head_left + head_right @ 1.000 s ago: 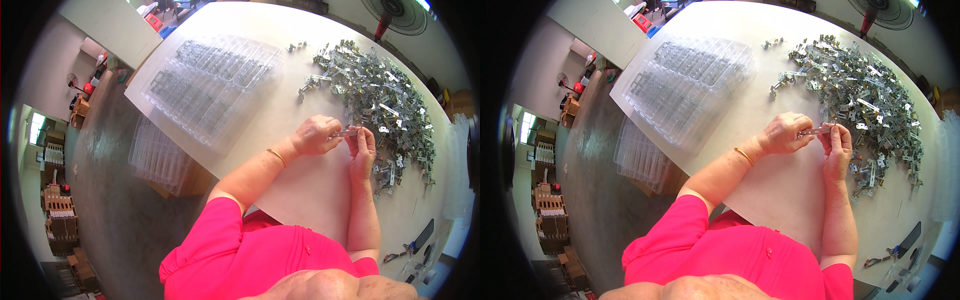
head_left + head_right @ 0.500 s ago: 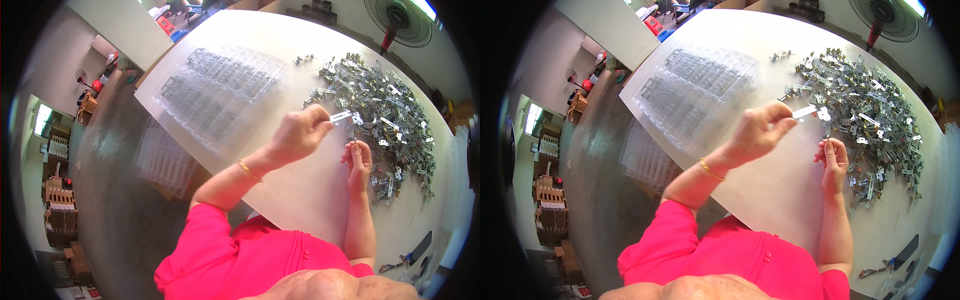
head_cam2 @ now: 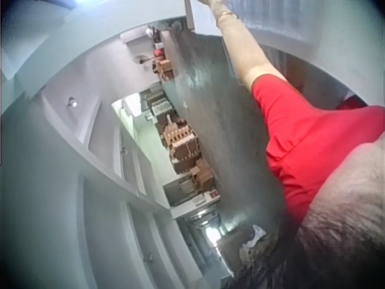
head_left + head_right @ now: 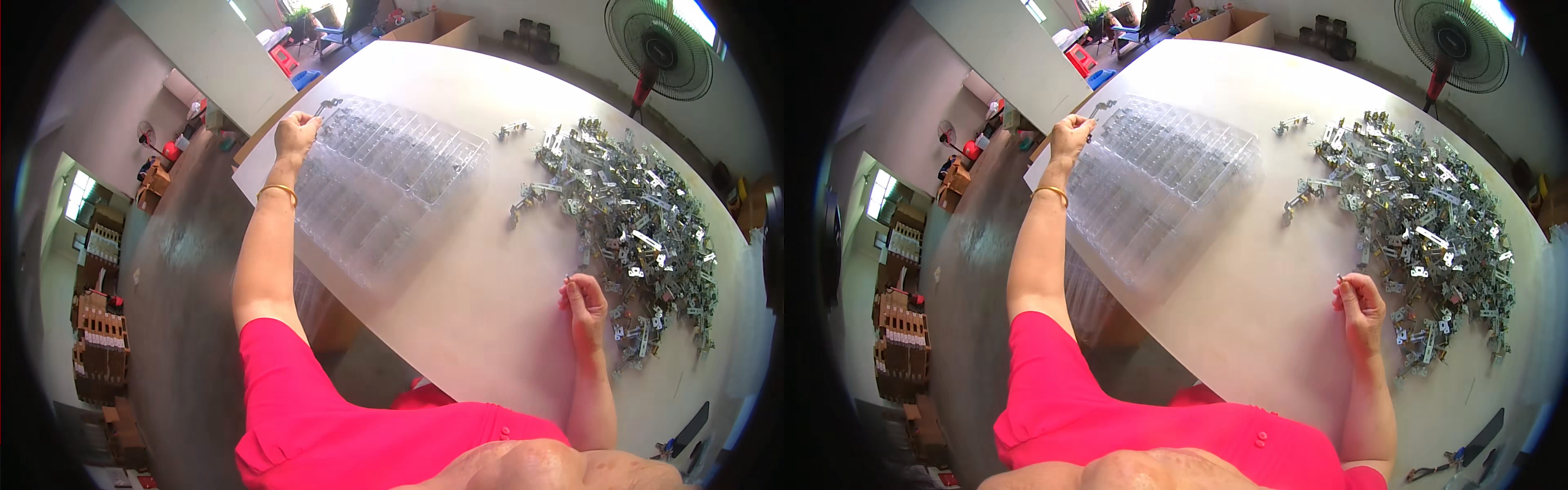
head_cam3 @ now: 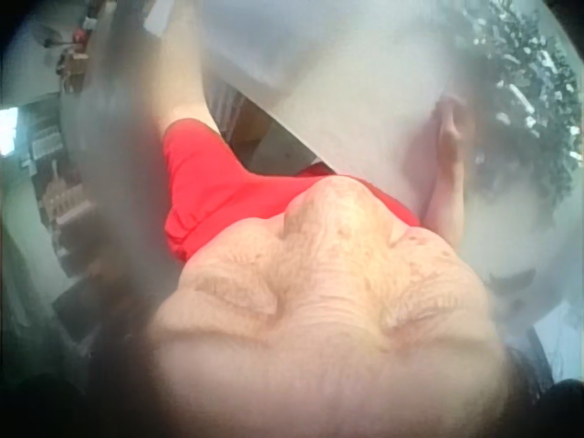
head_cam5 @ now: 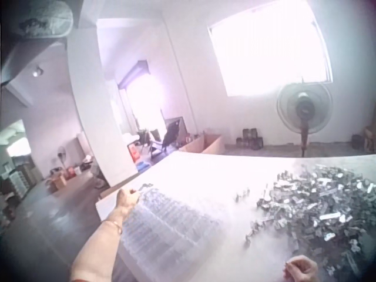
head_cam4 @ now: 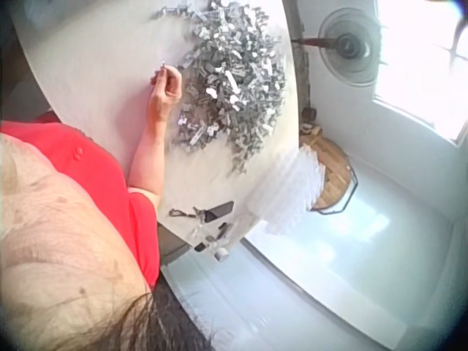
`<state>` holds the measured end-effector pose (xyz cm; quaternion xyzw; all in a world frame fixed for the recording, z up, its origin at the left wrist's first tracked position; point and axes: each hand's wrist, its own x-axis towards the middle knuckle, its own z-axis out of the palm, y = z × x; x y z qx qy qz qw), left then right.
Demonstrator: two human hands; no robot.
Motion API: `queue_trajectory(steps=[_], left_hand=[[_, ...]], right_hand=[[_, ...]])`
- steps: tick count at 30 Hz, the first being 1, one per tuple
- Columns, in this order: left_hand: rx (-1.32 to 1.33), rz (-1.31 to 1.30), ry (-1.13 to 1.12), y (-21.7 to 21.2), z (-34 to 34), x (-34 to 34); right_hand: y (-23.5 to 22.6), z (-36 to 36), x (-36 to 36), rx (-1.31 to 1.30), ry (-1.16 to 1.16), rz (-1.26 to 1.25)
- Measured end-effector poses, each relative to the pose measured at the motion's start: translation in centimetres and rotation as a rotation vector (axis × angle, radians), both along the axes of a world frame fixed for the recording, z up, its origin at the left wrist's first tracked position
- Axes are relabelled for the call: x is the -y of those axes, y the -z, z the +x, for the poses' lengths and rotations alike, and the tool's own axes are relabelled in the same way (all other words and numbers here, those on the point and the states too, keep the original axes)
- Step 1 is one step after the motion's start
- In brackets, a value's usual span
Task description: Sort and package small metal clips into plastic blister trays.
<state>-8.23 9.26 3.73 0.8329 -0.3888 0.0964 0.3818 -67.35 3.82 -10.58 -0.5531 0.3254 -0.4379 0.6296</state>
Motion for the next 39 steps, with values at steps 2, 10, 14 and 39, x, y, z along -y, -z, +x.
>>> queue_trajectory(steps=[2, 10, 14, 39], left_hand=[[0.001, 0.048, -0.057, 1.0, 1.2, 1.3], [0.019, 0.291, -0.152, 3.0, 3.2, 5.2], [0.105, 0.338, -0.167, 3.8, 4.1, 5.6], [0.309, 0.132, 0.511, -5.0, -20.1, 5.0]], right_hand=[[-0.3, 0.1, -0.2, -0.018, 0.002, -0.006], [-0.5, 0.1, -0.1, -0.045, 0.0, 0.011], [-0.2, 0.0, -0.1, -0.043, -0.016, 0.017], [-0.8, 0.0, -0.2, -0.156, -0.045, -0.065]])
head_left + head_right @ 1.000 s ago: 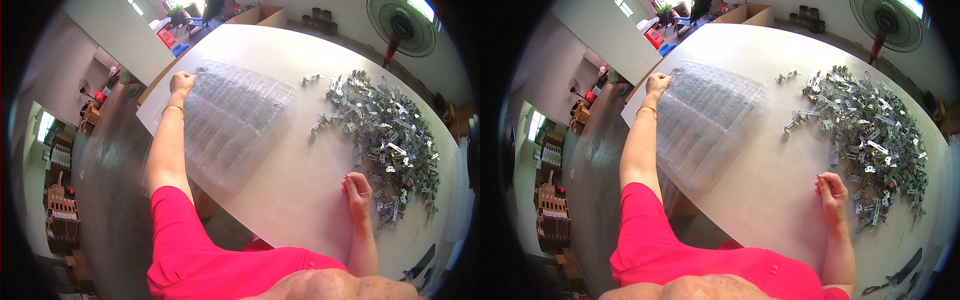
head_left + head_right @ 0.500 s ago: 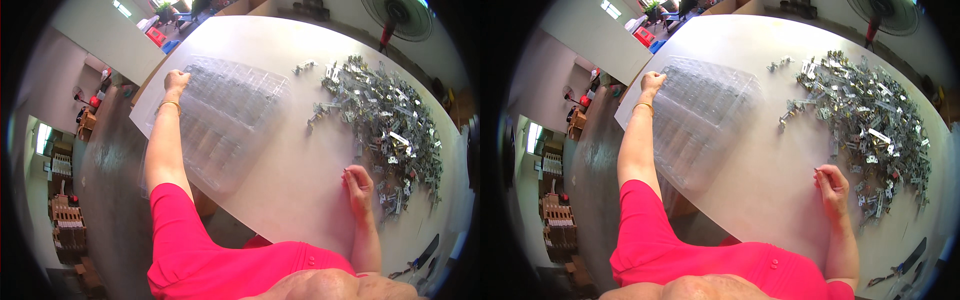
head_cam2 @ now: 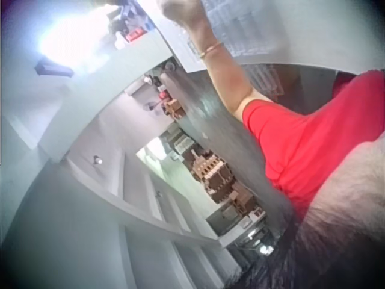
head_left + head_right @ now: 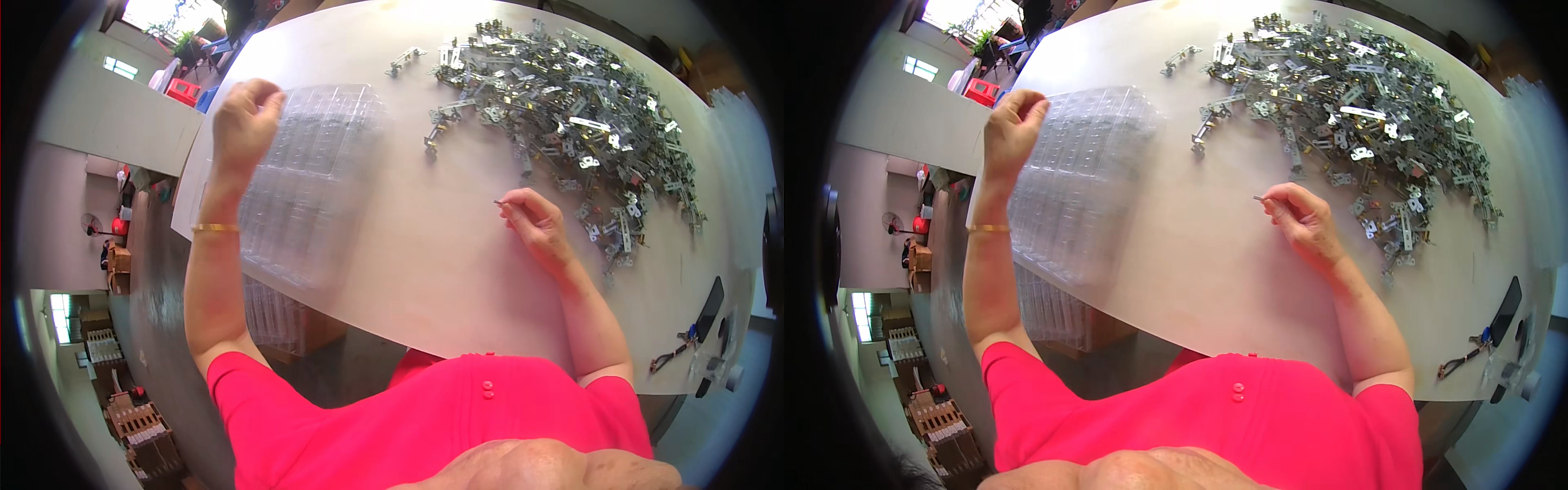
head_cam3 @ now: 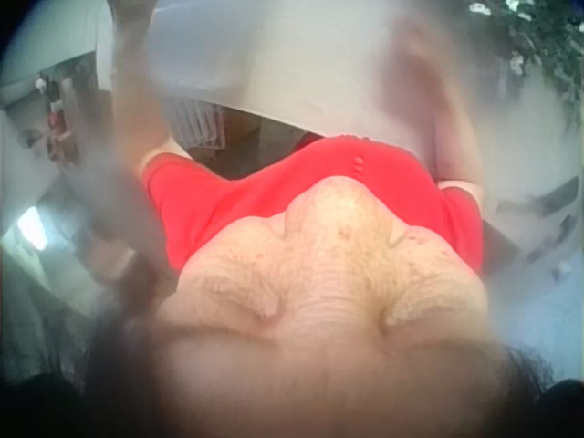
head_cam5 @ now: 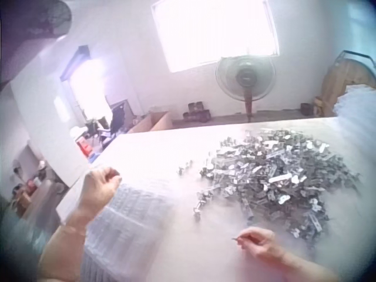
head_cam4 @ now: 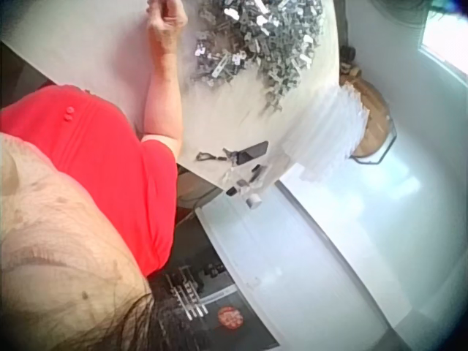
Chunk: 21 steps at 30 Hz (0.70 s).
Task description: Sort and package small metal clips into plastic blister trays.
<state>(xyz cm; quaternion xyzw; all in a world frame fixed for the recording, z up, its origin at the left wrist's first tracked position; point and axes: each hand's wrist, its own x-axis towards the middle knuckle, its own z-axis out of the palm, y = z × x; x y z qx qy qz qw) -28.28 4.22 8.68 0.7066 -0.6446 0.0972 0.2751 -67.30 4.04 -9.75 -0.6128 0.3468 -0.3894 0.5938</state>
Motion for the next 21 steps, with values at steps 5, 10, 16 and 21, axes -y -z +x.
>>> queue_trajectory(steps=[5, 10, 16, 21], left_hand=[[0.054, 0.022, 0.341, 0.9, -12.6, -4.9], [-0.083, -0.045, 0.319, 7.3, -17.6, -4.0], [-0.08, 0.135, -0.054, 15.0, -15.5, 3.4], [-0.085, 0.356, -0.158, 16.8, -14.6, 5.7]], right_hand=[[0.0, 0.0, 0.1, 0.029, -0.018, 0.011], [0.1, 0.5, -0.1, 0.072, -0.03, -0.014], [0.8, 0.3, 0.2, 0.101, -0.032, -0.032], [1.5, 0.2, 0.3, 0.068, -0.034, -0.051]])
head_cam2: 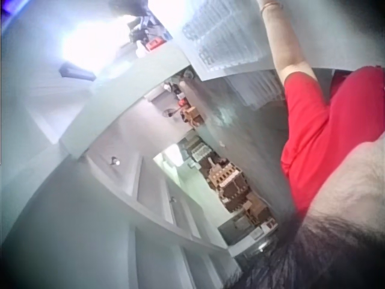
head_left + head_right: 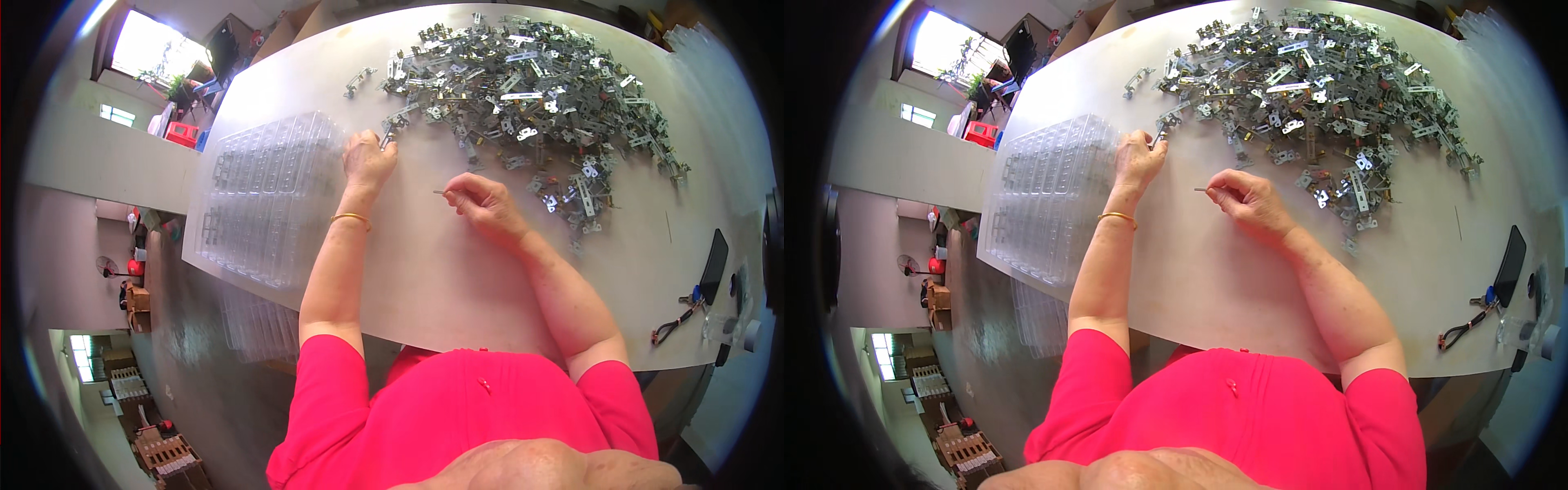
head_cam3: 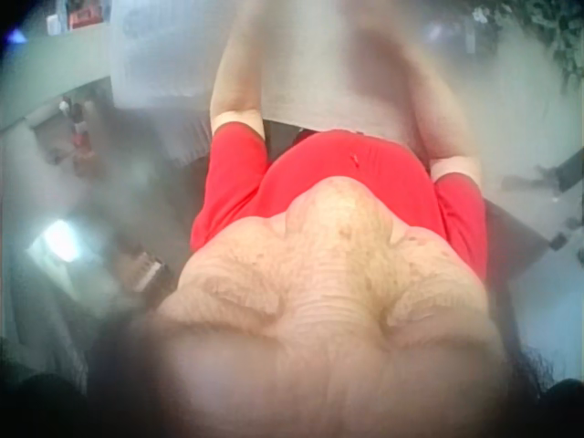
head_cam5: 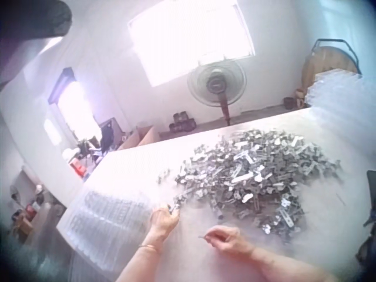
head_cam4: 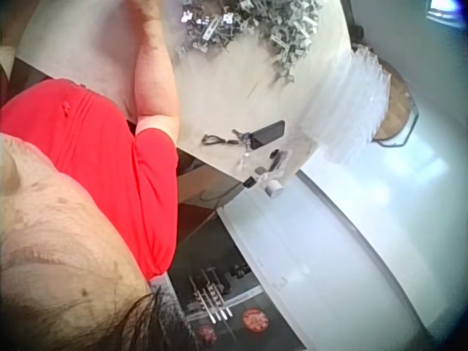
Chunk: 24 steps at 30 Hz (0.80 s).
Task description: Sort and package small metal clips into plastic blister trays.
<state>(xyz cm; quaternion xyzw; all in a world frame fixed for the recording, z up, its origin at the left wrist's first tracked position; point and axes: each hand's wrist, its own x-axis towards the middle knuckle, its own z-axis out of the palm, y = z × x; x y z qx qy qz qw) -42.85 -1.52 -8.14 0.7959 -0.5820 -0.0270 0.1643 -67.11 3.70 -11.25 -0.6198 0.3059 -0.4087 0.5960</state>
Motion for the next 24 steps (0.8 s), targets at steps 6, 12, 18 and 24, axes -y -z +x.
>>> queue_trajectory(steps=[6, 12, 18, 24], left_hand=[[-0.06, -0.081, 0.05, 1.3, 0.6, 0.2], [-0.367, 0.011, 0.061, -0.1, -1.0, -1.8], [-1.047, 0.087, 0.219, -1.6, -2.7, -5.0], [-1.125, 0.065, 0.372, -1.2, -5.1, -6.3]], right_hand=[[-0.3, 0.1, -0.1, 0.006, 0.009, -0.016], [-0.8, -0.2, -0.1, 0.007, -0.016, 0.057], [-0.3, 0.2, 0.6, 0.181, 0.166, 0.003], [0.1, 0.0, 0.7, 0.278, 0.133, 0.07]])
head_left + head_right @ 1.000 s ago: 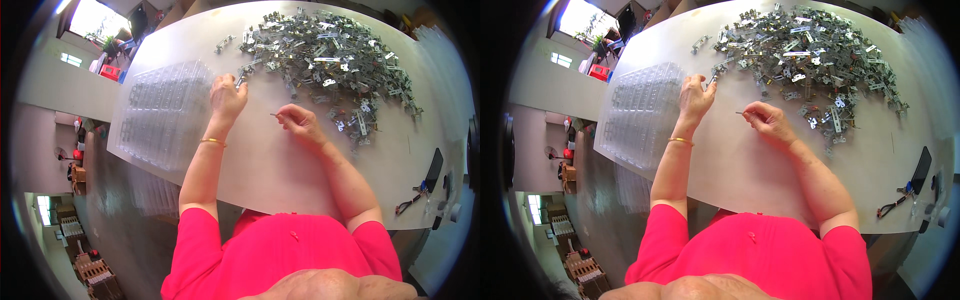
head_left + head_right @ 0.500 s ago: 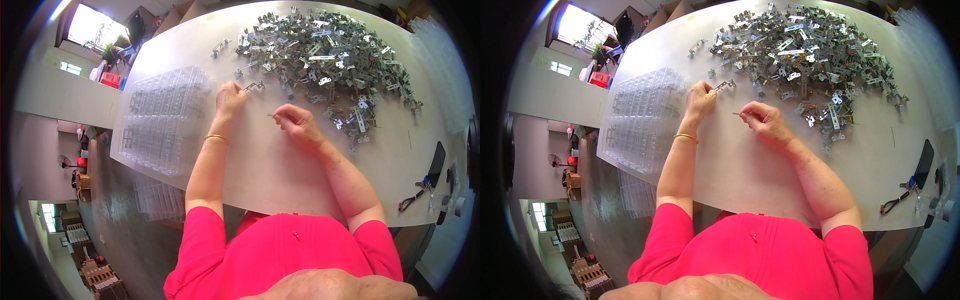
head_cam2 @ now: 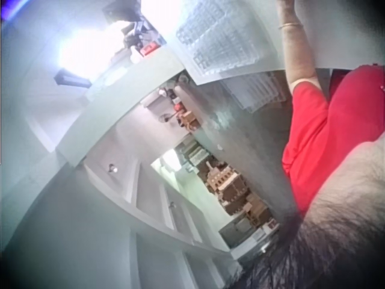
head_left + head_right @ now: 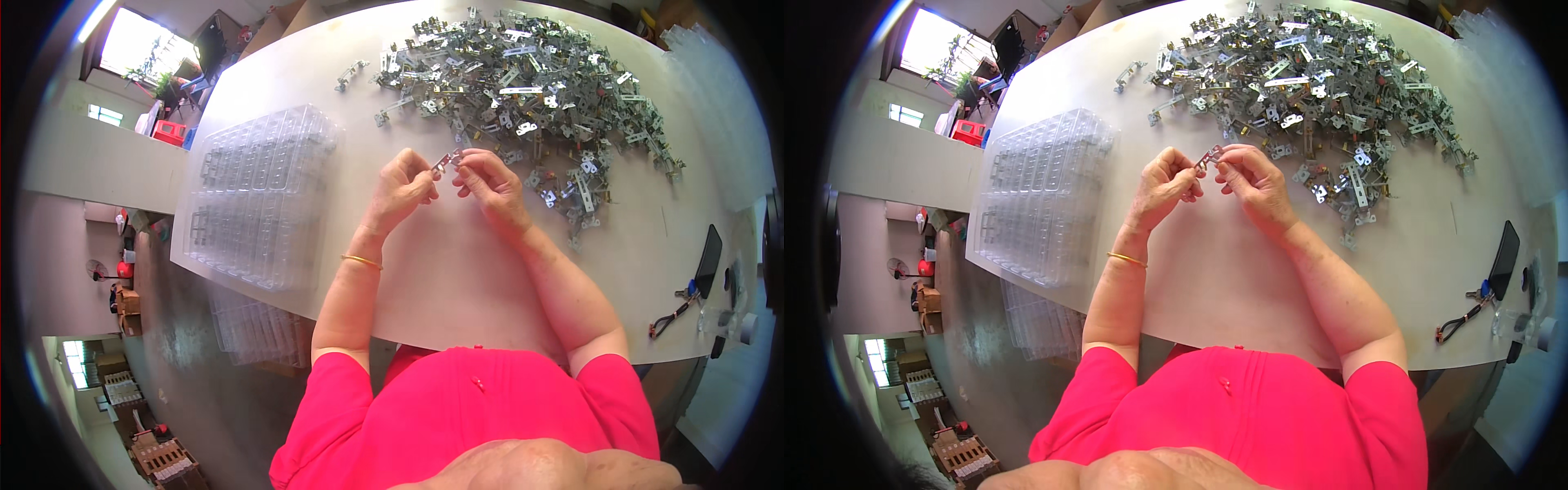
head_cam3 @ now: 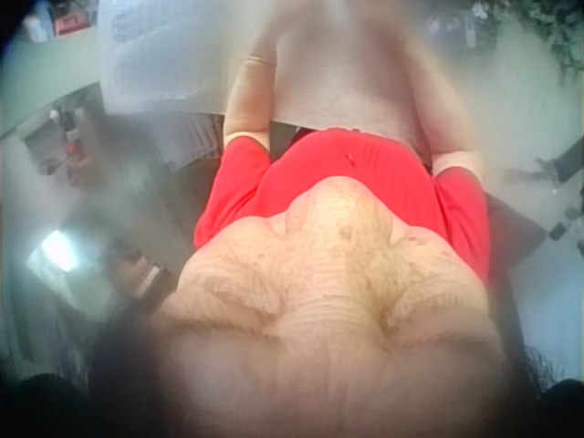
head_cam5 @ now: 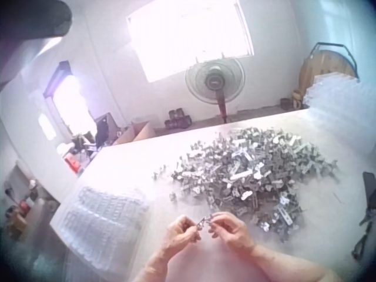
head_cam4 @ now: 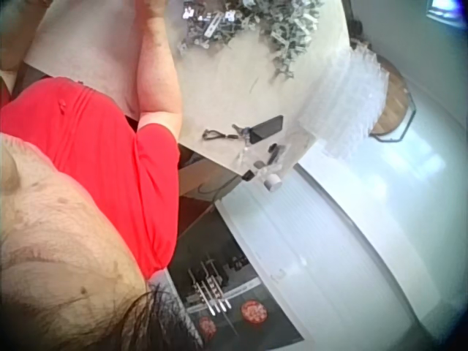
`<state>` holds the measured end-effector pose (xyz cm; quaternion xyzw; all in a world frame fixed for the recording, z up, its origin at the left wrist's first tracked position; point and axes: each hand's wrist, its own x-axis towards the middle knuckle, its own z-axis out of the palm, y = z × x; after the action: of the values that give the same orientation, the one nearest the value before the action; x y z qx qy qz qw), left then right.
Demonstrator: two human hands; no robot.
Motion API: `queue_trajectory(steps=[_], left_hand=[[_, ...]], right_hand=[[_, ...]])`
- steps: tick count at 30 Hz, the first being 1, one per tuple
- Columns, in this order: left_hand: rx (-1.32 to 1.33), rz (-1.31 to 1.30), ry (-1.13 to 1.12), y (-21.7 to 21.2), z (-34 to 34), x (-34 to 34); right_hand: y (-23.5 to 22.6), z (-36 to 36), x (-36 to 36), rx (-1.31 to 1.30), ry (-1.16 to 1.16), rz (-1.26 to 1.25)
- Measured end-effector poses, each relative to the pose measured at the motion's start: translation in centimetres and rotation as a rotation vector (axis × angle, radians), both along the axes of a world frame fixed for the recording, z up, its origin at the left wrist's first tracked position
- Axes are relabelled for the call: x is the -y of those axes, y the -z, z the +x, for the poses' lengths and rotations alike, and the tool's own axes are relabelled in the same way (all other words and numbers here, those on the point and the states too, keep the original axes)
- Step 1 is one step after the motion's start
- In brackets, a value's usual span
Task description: Sort and package small metal clips into plastic blister trays.
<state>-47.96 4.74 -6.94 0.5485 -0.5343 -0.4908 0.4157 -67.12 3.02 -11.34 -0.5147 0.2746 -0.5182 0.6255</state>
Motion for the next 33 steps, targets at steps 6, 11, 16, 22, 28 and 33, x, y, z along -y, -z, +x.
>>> queue_trajectory(steps=[6, 11, 16, 22, 28, 33], left_hand=[[-0.446, 0.173, 0.062, 1.0, 0.2, 0.0], [-0.41, 0.216, 0.134, 1.6, 0.2, -0.2], [-0.341, 0.098, -0.039, 1.2, -0.8, -0.8], [-0.215, 0.006, -0.094, 1.4, -1.1, -0.9], [-0.104, -0.172, -0.135, 2.7, -1.2, -0.8], [0.245, -0.4, -0.156, 2.3, -1.6, -1.3]], right_hand=[[0.0, -0.1, -0.1, 0.03, 0.028, -0.009], [-1.0, 0.4, -0.7, -0.045, 0.017, -0.132], [-0.7, 0.5, -0.7, -0.16, 0.15, -0.093], [-1.4, 0.5, -1.2, -0.27, 0.104, 0.042], [-1.6, 0.5, -1.2, -0.319, 0.106, 0.017], [-1.7, 0.5, -1.3, -0.293, 0.1, -0.02]])
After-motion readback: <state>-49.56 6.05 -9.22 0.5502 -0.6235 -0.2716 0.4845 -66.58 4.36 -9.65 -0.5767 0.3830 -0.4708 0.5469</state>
